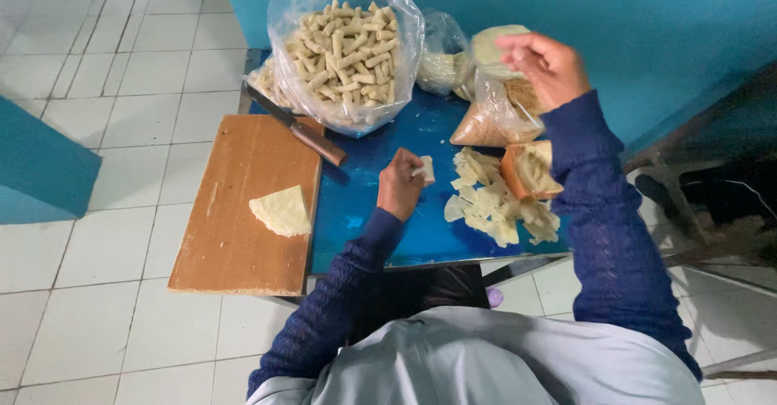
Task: The person folds triangular dough wrappers on a blue table, pressing the edges together to enclose a filling, and occasionally scoops a brown powdery ingredient from a plastic bag with a spoon. Folded dough pieces are set on the table in a growing pile, with a bag of puffed snack pieces and a knife on a wooden board nearby.
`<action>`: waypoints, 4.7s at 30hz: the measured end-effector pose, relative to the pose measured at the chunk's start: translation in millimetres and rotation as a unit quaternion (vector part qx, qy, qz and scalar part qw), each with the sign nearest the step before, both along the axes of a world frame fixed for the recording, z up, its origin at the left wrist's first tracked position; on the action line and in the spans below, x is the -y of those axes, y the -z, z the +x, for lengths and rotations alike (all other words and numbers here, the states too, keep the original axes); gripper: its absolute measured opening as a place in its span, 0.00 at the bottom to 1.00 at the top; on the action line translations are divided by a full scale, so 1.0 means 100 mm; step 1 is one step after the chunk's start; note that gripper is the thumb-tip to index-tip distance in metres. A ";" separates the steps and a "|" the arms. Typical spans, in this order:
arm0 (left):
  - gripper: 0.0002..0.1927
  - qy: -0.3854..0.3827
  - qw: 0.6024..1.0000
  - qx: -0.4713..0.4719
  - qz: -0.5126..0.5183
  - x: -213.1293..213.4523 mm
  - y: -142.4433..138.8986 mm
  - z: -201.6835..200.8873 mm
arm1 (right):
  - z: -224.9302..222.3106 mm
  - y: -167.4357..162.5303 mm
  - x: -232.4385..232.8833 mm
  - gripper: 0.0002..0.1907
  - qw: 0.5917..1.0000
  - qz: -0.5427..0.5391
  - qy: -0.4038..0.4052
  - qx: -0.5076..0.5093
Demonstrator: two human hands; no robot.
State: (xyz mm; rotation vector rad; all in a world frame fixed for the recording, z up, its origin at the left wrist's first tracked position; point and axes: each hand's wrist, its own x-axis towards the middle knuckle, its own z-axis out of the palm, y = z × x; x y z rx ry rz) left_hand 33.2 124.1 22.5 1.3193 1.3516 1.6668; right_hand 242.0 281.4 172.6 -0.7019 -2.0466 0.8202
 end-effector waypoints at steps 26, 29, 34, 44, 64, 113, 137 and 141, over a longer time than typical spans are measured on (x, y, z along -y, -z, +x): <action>0.28 -0.096 0.952 -0.288 -0.039 0.90 0.18 -0.09 | 0.59 0.85 -0.06 0.02 0.786 0.312 0.370 0.384; 0.28 -0.100 0.949 -0.296 -0.045 0.93 0.16 -0.09 | 0.61 0.88 -0.07 0.06 0.799 0.310 0.346 0.382; 0.28 -0.121 0.935 -0.334 -0.018 0.95 0.14 -0.10 | 0.65 0.93 -0.08 0.04 0.867 0.280 0.253 0.326; 0.29 -0.118 0.950 -0.285 -0.042 1.01 0.16 -0.15 | 0.85 0.82 -0.13 0.06 0.849 0.318 0.284 0.312; 0.05 -0.187 0.904 -0.382 -0.038 0.97 0.23 -0.16 | 0.83 0.74 -0.26 0.07 0.938 0.068 0.267 0.208; 0.19 -0.120 0.980 -0.157 0.001 1.10 0.44 -0.23 | 1.28 0.93 0.25 0.08 0.974 -0.043 0.221 0.030; 0.23 -0.119 0.987 -0.105 -0.031 1.07 0.47 -0.21 | -0.21 1.53 1.49 0.04 0.965 0.209 0.032 0.156; 0.22 -0.119 0.988 -0.097 -0.035 1.07 0.48 -0.21 | -0.23 1.56 1.47 0.05 0.961 0.216 0.051 0.164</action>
